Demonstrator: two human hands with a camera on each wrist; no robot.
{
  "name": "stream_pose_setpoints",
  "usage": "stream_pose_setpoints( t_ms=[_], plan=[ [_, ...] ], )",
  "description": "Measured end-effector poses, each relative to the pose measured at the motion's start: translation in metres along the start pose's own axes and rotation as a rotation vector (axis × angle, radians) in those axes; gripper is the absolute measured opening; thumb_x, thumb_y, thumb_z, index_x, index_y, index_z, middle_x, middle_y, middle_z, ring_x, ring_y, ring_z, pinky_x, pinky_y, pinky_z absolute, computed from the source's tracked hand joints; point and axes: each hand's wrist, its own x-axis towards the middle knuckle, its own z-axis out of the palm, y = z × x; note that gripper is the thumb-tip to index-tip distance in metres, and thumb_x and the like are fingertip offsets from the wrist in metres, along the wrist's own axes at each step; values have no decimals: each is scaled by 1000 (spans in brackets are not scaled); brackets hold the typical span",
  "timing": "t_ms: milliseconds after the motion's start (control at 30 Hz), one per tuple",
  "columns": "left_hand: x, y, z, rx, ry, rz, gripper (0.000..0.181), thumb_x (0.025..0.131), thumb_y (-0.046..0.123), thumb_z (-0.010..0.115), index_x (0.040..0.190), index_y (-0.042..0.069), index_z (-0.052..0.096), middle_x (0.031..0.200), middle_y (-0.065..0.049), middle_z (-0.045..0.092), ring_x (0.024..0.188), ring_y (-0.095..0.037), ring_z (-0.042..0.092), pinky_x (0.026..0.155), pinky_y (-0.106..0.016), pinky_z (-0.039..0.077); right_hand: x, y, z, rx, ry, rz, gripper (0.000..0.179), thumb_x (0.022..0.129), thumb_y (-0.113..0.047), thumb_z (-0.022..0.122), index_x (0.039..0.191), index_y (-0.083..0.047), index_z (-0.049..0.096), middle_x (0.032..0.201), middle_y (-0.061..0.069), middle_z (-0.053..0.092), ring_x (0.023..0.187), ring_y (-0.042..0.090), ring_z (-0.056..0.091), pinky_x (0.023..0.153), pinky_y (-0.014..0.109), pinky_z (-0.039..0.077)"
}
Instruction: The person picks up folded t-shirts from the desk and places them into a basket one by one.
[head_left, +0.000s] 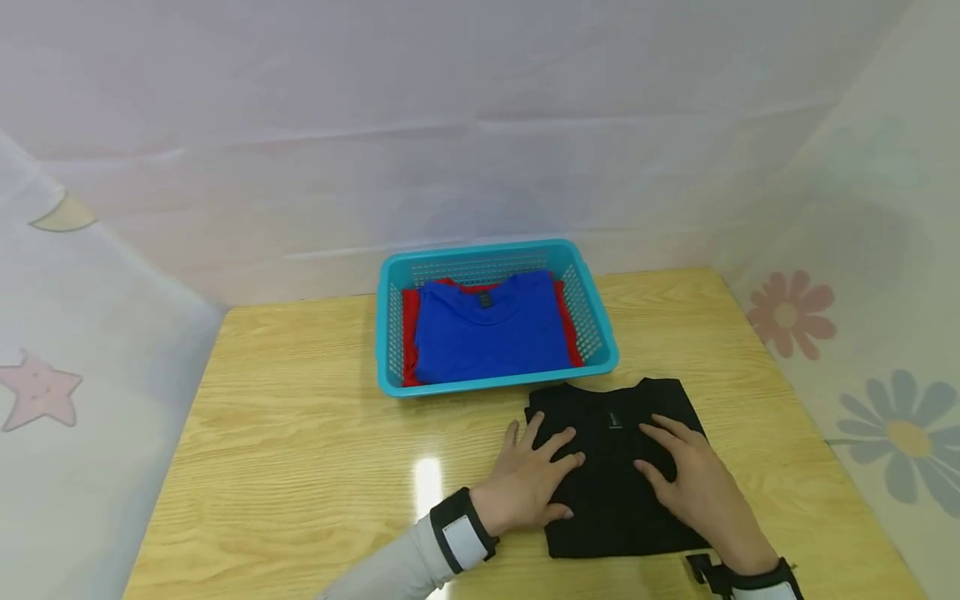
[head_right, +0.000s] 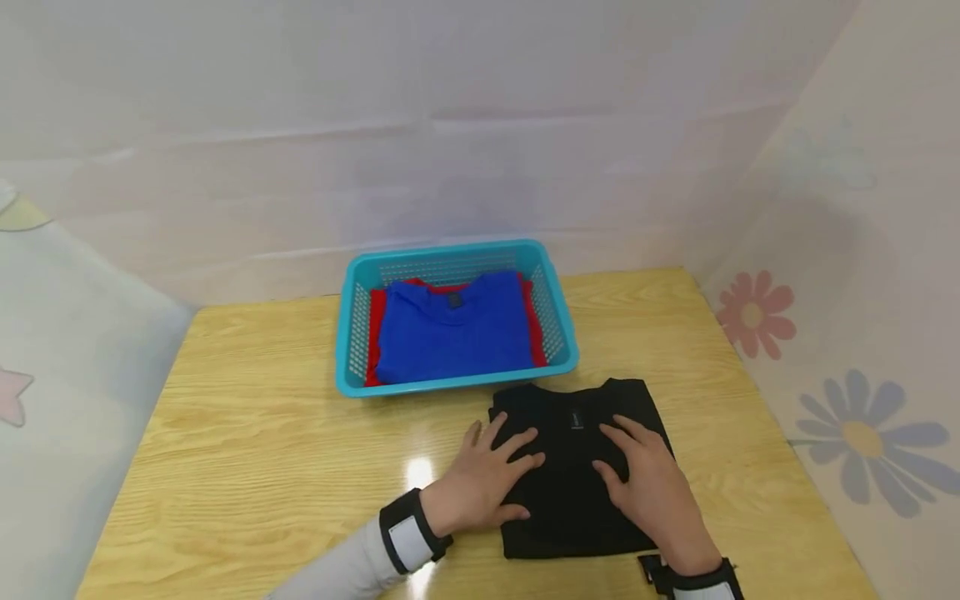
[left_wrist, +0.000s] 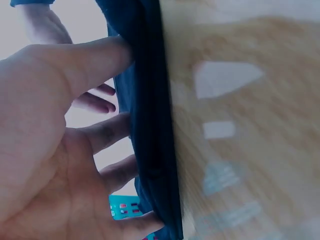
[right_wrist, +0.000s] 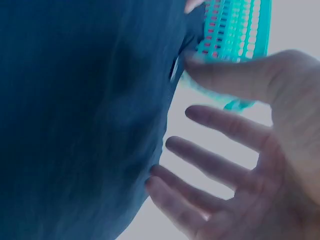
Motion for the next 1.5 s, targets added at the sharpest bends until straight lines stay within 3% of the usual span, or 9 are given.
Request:
stream_pose_setpoints(
  t_ms=[233,467,1033,1233,1500],
  plan=[
    [-10,-12,0,-34,-2,25,74,81,72,57,147,42,39,160,7,18,144,-39,14,112,-56,23,-3,18,-1,1,-75,-5,79,67,-36,89,132,-3,58,146,23,38,130,54,35,94,69,37],
    [-22,-21,3,-95,9,21,74,78,71,62,143,42,43,159,8,19,144,-39,14,111,-58,24,-3,16,6,-5,-170,32,89,66,-50,87,136,-5,55,150,21,34,130,53,36,94,67,39],
    [-50,-39,-4,-178,27,-18,68,75,59,77,134,35,53,154,4,29,141,-42,19,110,-58,25,5,-13,22,-39,-130,-19,85,64,-49,88,131,-5,60,146,21,39,126,47,39,95,65,39],
    [-60,-47,-1,-228,27,-58,63,75,57,78,130,35,56,152,5,30,141,-41,19,111,-57,22,8,-27,31,-59,-125,-38,85,63,-52,88,130,-7,61,144,19,42,123,47,42,92,65,42],
    [-73,-60,8,-306,95,-143,52,75,55,78,119,34,59,145,7,34,139,-40,20,108,-58,26,13,-48,41,-125,-121,-112,85,64,-58,84,130,-8,61,141,21,44,118,49,46,89,63,46]
  ],
)
